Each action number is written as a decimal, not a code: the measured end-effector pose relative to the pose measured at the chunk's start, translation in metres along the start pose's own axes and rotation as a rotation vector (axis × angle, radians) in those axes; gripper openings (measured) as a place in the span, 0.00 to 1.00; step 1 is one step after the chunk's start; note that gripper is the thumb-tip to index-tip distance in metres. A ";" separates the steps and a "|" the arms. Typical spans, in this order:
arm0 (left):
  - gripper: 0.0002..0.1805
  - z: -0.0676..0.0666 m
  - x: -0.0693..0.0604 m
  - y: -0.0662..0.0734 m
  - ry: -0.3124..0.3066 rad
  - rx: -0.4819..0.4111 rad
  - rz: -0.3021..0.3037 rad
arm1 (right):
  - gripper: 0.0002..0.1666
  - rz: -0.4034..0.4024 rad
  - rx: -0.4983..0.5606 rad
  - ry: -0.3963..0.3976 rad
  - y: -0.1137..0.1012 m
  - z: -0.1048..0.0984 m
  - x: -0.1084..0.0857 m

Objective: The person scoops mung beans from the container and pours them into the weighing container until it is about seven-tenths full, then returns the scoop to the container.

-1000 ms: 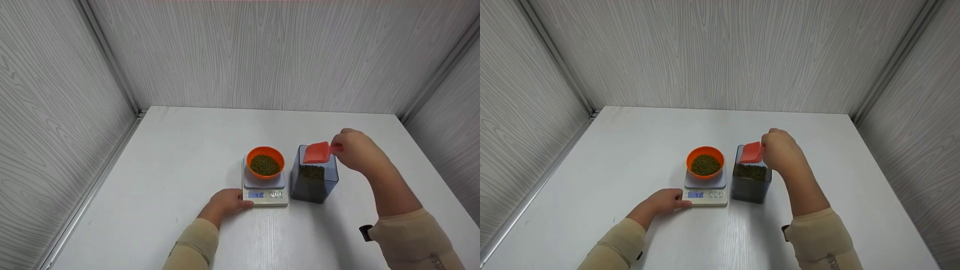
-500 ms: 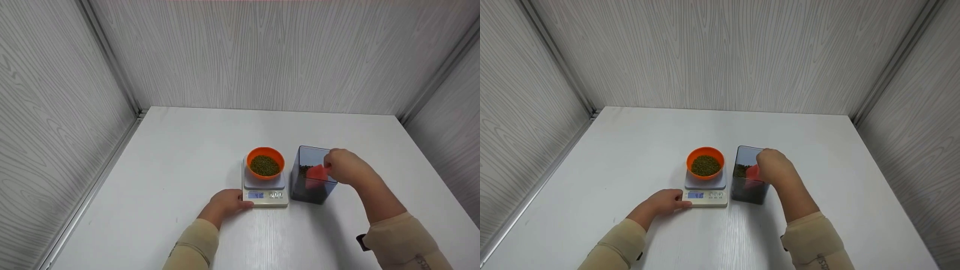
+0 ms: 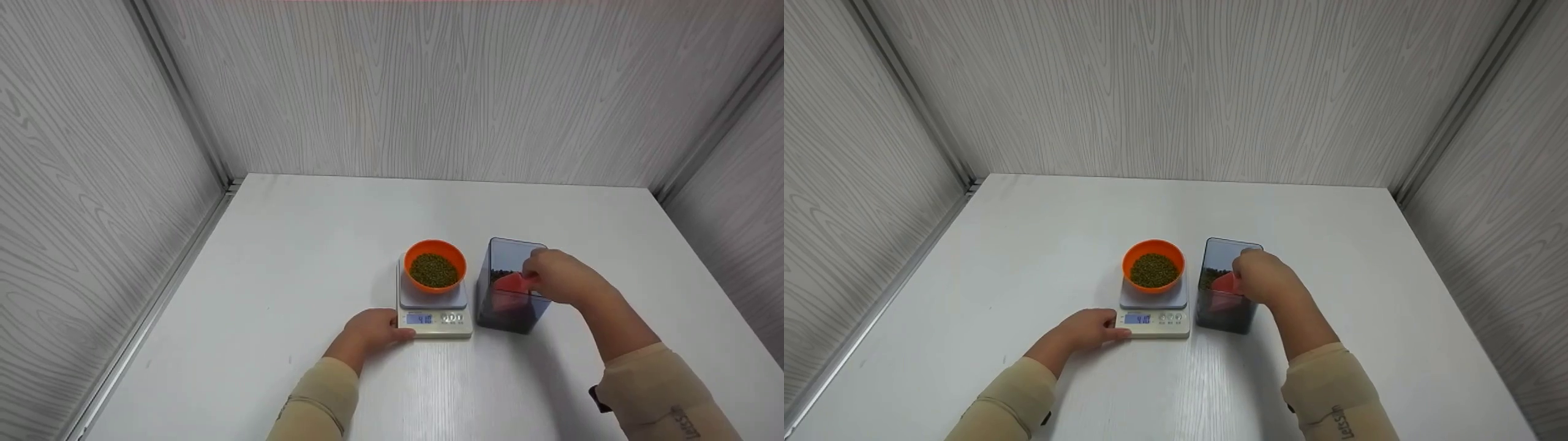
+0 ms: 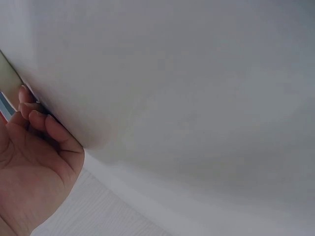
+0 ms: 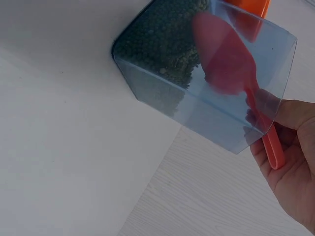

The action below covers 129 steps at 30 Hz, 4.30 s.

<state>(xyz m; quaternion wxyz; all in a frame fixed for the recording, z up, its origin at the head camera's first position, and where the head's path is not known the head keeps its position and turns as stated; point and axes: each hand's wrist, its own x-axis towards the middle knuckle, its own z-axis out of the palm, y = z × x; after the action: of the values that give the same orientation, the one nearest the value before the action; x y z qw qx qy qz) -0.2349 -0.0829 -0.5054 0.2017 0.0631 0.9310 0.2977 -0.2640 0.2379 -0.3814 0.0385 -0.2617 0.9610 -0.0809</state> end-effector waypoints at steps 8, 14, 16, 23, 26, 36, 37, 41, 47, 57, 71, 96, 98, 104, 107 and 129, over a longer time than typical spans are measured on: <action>0.20 -0.002 -0.003 0.002 0.001 0.004 -0.014 | 0.06 -0.025 0.000 -0.014 0.007 0.000 0.002; 0.21 -0.002 -0.004 0.003 0.005 0.021 -0.012 | 0.07 -0.052 -0.001 -0.026 0.010 -0.002 0.003; 0.20 -0.002 -0.004 0.003 0.007 0.025 -0.005 | 0.08 -0.068 -0.010 -0.010 0.011 -0.004 0.003; 0.19 -0.002 -0.004 0.003 0.011 0.045 0.003 | 0.12 -0.079 -0.193 0.073 0.006 -0.013 0.001; 0.19 -0.002 -0.004 0.003 0.011 0.050 0.006 | 0.13 -0.056 -0.325 0.071 0.002 -0.015 0.001; 0.19 -0.002 -0.003 0.004 0.006 0.042 -0.012 | 0.16 -0.112 -0.579 0.049 0.003 0.003 0.005; 0.19 -0.002 -0.003 0.004 0.007 0.043 -0.012 | 0.16 -0.111 -0.562 0.042 0.004 0.005 0.005; 0.19 -0.002 -0.003 0.003 0.010 0.047 -0.007 | 0.17 -0.120 -0.480 0.028 0.006 0.010 0.005; 0.19 -0.002 -0.003 0.002 0.013 0.031 0.003 | 0.12 -0.155 -0.362 -0.011 0.005 0.007 0.004; 0.20 -0.002 -0.003 0.002 0.017 0.045 0.019 | 0.10 -0.200 -0.135 -0.045 0.007 0.003 0.006; 0.21 -0.002 -0.003 0.002 0.014 0.015 -0.016 | 0.09 -0.168 0.004 -0.043 0.012 0.018 0.013; 0.20 0.000 -0.003 0.004 0.012 0.015 0.001 | 0.07 -0.147 0.082 -0.054 0.016 0.010 0.003; 0.20 0.000 -0.003 0.003 0.013 0.015 0.011 | 0.07 -0.126 0.094 -0.052 0.016 0.008 0.000; 0.21 0.000 -0.003 0.003 0.017 0.015 0.010 | 0.08 -0.064 0.158 -0.042 0.017 0.002 -0.007; 0.20 0.000 -0.002 0.002 0.015 0.020 0.004 | 0.08 -0.047 0.188 -0.023 0.019 0.000 -0.012; 0.19 -0.002 -0.003 0.003 0.017 0.015 -0.007 | 0.10 0.072 0.383 0.120 0.046 0.012 -0.039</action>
<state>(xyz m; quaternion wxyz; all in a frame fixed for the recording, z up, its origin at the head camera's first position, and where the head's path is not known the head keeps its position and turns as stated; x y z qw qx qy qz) -0.2326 -0.0824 -0.5016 0.1943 0.0591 0.9351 0.2904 -0.2520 0.2956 -0.4005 0.0333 -0.2100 0.9372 -0.2764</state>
